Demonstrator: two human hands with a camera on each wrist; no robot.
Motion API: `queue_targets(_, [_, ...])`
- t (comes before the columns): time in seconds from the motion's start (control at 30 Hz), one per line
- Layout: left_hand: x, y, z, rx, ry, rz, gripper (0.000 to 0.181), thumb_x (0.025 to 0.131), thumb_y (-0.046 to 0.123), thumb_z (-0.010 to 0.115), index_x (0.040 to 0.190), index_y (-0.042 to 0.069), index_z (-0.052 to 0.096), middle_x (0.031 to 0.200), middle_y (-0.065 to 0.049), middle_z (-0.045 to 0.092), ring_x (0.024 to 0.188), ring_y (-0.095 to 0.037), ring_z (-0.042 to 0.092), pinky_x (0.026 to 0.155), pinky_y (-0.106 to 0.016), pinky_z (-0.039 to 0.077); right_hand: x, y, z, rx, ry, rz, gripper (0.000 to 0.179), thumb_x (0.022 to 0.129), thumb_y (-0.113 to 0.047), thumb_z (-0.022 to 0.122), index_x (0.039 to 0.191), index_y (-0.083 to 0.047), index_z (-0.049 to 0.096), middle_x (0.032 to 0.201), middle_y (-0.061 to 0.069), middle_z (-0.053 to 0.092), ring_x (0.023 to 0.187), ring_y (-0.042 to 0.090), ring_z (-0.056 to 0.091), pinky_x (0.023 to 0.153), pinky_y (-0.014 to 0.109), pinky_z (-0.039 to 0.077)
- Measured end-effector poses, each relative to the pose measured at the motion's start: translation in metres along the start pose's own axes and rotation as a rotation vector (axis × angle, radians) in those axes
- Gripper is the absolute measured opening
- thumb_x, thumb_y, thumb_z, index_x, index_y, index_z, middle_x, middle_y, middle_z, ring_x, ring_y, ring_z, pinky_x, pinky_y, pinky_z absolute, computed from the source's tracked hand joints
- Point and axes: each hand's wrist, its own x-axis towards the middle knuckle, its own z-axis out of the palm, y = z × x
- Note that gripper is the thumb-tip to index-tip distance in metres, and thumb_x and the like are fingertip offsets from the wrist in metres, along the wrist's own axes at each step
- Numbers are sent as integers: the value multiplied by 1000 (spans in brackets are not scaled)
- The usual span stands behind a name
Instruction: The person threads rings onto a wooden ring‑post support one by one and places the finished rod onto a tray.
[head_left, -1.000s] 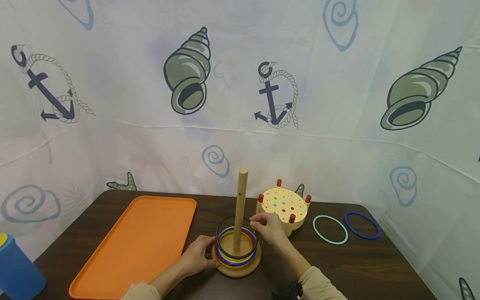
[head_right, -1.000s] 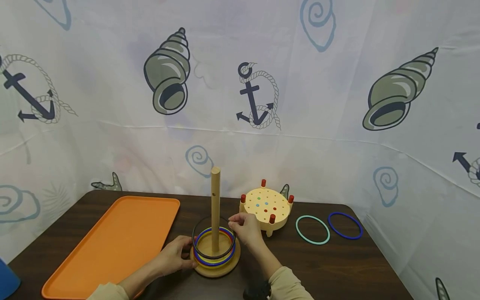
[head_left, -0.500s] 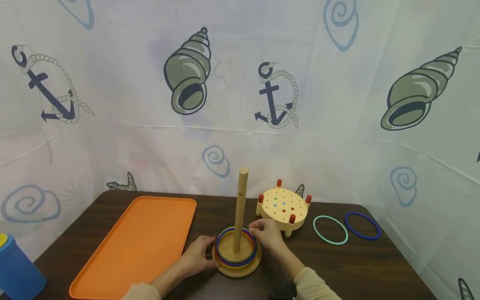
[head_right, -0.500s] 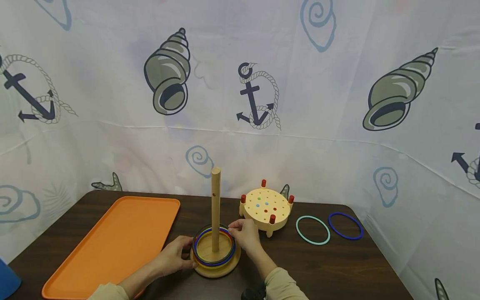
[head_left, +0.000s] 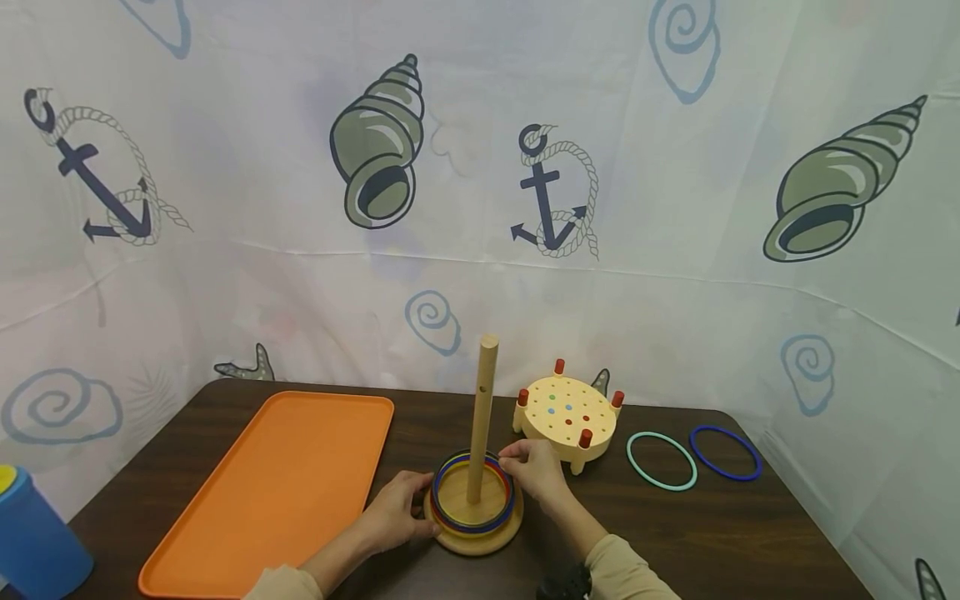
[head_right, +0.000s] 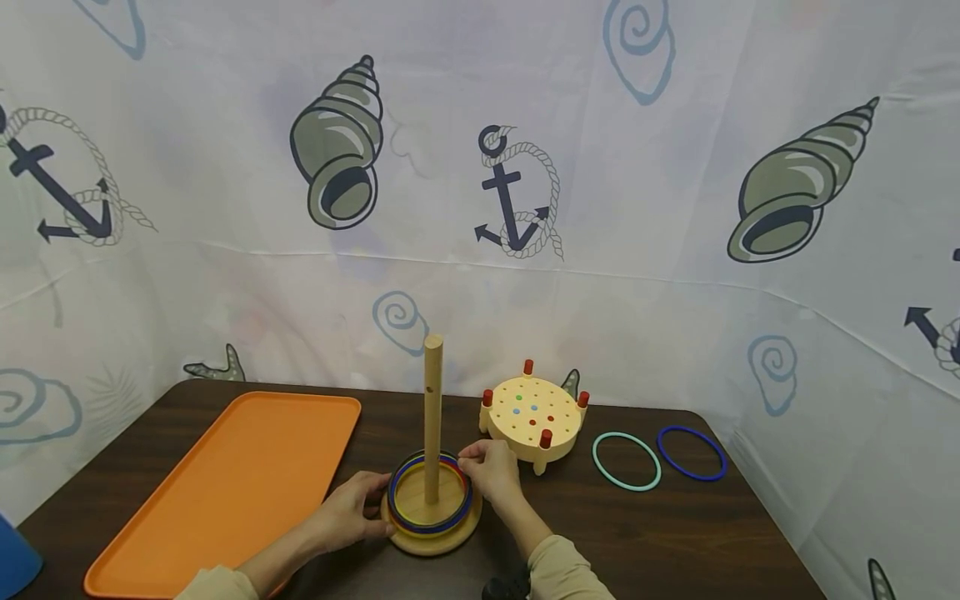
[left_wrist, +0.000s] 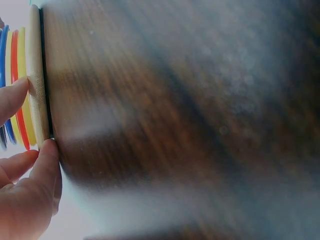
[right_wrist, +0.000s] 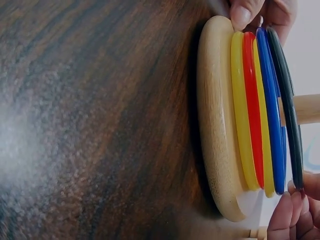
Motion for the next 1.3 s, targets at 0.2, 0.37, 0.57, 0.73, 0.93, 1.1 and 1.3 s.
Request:
queue_targets(0.2, [-1, 2, 0, -7, -5, -9, 74, 71, 5, 80, 131, -17, 42, 124, -26, 43, 109, -39, 52, 86, -38, 54, 0, 1, 0, 18, -6, 2, 5, 82, 0, 66, 84, 3, 70, 65, 1, 62, 50, 6, 48, 45, 18, 45])
queue_targets(0.37, [-1, 3, 0, 4, -3, -1, 73, 72, 5, 80, 130, -18, 42, 124, -27, 44, 109, -39, 52, 85, -36, 55, 0, 1, 1, -2, 2, 8, 5, 82, -2, 66, 83, 2, 70, 64, -1, 60, 49, 6, 46, 43, 17, 43])
queue_targets(0.57, [-1, 4, -1, 22, 0, 5, 72, 72, 7, 80, 130, -14, 44, 122, -25, 45, 108, -38, 53, 85, -38, 55, 0, 3, 2, -12, 13, -4, 5, 81, -1, 66, 82, 2, 69, 61, -3, 56, 48, 5, 44, 41, 16, 39])
queue_targets(0.73, [-1, 4, -1, 29, 2, 3, 72, 72, 8, 80, 130, -14, 45, 122, -24, 45, 108, -38, 53, 85, -37, 55, -1, 4, 3, -8, 10, -8, 4, 80, -1, 66, 83, 3, 69, 64, 0, 59, 50, 5, 45, 43, 18, 40])
queue_targets(0.93, [0, 4, -1, 26, -2, -4, 73, 72, 8, 80, 130, -16, 43, 122, -24, 45, 108, -38, 53, 84, -36, 55, -1, 4, 3, 3, 3, 5, 4, 82, -2, 66, 83, 2, 69, 64, -1, 58, 49, 5, 45, 44, 18, 42])
queue_targets(1.1, [0, 4, -1, 26, -2, -8, 74, 72, 8, 81, 131, -16, 43, 122, -24, 45, 108, -37, 53, 84, -36, 55, -3, 5, 2, 16, 5, -4, 7, 83, -3, 66, 85, 2, 69, 66, 0, 60, 51, 6, 47, 46, 19, 45])
queue_targets(1.3, [0, 4, 0, 25, -2, -13, 73, 72, 7, 80, 130, -17, 43, 123, -25, 45, 109, -38, 52, 84, -36, 55, -9, 7, -2, 40, 22, -13, 10, 85, -6, 66, 88, 2, 70, 70, 2, 62, 56, 6, 53, 50, 21, 52])
